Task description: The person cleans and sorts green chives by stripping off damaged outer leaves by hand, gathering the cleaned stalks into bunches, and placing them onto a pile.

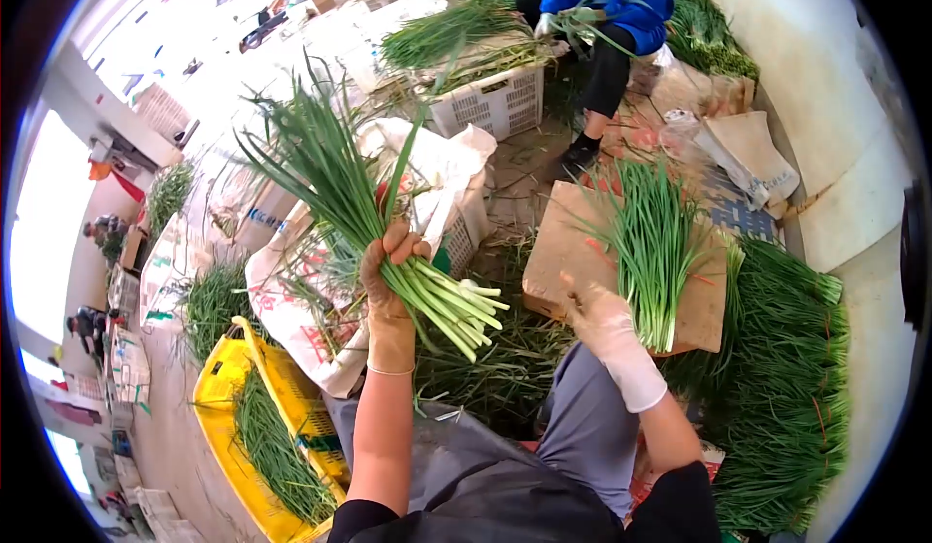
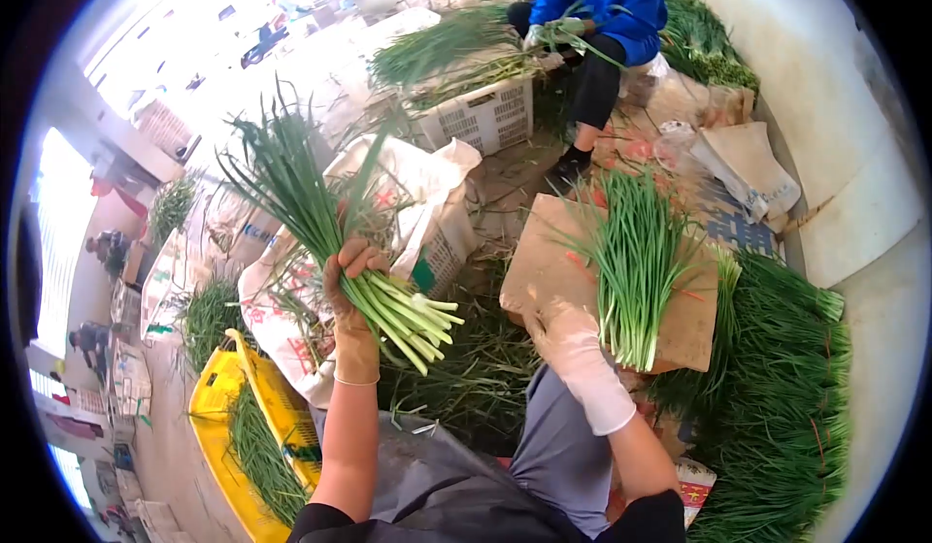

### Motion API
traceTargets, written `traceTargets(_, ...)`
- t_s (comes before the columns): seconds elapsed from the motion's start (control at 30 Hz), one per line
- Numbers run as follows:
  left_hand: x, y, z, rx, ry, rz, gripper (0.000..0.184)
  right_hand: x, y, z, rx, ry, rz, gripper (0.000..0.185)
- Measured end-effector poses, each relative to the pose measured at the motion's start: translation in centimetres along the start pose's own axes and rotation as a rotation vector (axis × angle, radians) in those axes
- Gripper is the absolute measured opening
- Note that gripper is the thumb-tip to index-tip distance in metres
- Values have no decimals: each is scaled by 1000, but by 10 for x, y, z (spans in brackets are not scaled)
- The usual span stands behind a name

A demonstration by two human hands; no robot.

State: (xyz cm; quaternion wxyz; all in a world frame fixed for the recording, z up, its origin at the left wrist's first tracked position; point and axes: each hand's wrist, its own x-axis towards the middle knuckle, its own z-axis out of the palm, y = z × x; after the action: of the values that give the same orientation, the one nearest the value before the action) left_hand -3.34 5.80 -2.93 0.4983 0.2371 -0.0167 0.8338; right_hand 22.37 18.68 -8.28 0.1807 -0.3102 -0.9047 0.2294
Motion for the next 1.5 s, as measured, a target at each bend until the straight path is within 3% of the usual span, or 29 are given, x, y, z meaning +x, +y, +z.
traceTargets(0.07, -16, 2, 13, -11, -28, 35, 70, -3, -69, -47, 363, 182, 34, 31)
traceTargets(0.2, -40, -1, 36, -29, -17, 61, 73, -1, -139, -40, 475, 281, -343, 34)
traceTargets(0.23, -46, 0, 38, -40, -21, 45, 73, -1, -138, -29, 551, 126, -411, 30)
traceTargets(0.27, -51, 3, 41, -50, -27, 30, 73, -6, -140, -17, 728, -74, -297, 22)
traceTargets(0.33, -61, 15, 43, -17, -34, 43, 73, -14, -149, -24, 635, 21, -313, 14)
traceTargets(0.37, -67, 24, 46, -36, -25, 58, 72, -20, -144, -26, 759, -35, -321, 13)
traceTargets(0.43, -82, 43, 52, -70, -3, 84, 69, -37, -119, -21, 976, -187, -270, 13)
traceTargets(0.47, -89, 52, 53, -61, -3, 102, 69, -43, -102, -15, 1065, -416, -134, 15)
traceTargets(0.53, -104, 70, 54, 26, 3, 109, 71, -52, -89, 14, 200, -416, -177, 20)
traceTargets(0.57, -112, 75, 52, 71, 28, 118, 74, -56, -93, 23, 202, -428, -179, 20)
traceTargets(0.63, -119, 74, 52, 169, 68, 154, 74, -48, -139, 17, 504, -47, -142, 27)
traceTargets(0.67, -128, 72, 52, 265, 119, 184, 75, -44, -168, 8, 658, -71, -209, 36)
traceTargets(0.7, -132, 73, 50, 278, 127, 159, 76, -38, -197, -2, 477, -57, -377, 43)
traceTargets(0.73, -136, 72, 49, 269, 127, 154, 76, -33, -220, -4, 354, -22, -492, 38)
traceTargets(0.8, -146, 70, 48, 318, 127, 144, 75, -25, -237, 19, 128, -117, -614, 31)
traceTargets(0.87, -160, 73, 43, 313, 172, 121, 76, -20, -244, 28, 124, -79, -686, 20)
traceTargets(0.93, -174, 81, 36, 349, 148, 61, 77, -17, -248, 28, 791, -77, -492, 10)
traceTargets(0.97, -180, 82, 37, 298, 164, 58, 77, -13, -245, 15, 906, -133, -439, 6)
traceTargets(1.0, -185, 85, 37, 301, 175, 68, 77, -14, -237, -4, 1028, -305, -243, 8)
traceTargets(1.07, -193, 91, 35, 277, 179, 90, 77, -19, -185, 16, 1498, -400, -183, 22)
traceTargets(1.13, -196, 96, 36, 352, 216, 95, 75, -19, -185, 35, 326, -105, -468, 35)
traceTargets(1.17, -197, 97, 36, 357, 223, 100, 74, -28, -188, 45, -187, 37, -479, 43)
traceTargets(1.27, -196, 93, 29, 348, 223, 101, 75, -44, -230, 49, 340, -53, -645, 46)
traceTargets(1.47, -197, 89, 33, 342, 274, 129, 81, -28, -261, 67, 31, -16, -834, 27)
traceTargets(1.5, -200, 88, 29, 313, 274, 125, 81, -23, -263, 64, 226, 10, -805, 17)
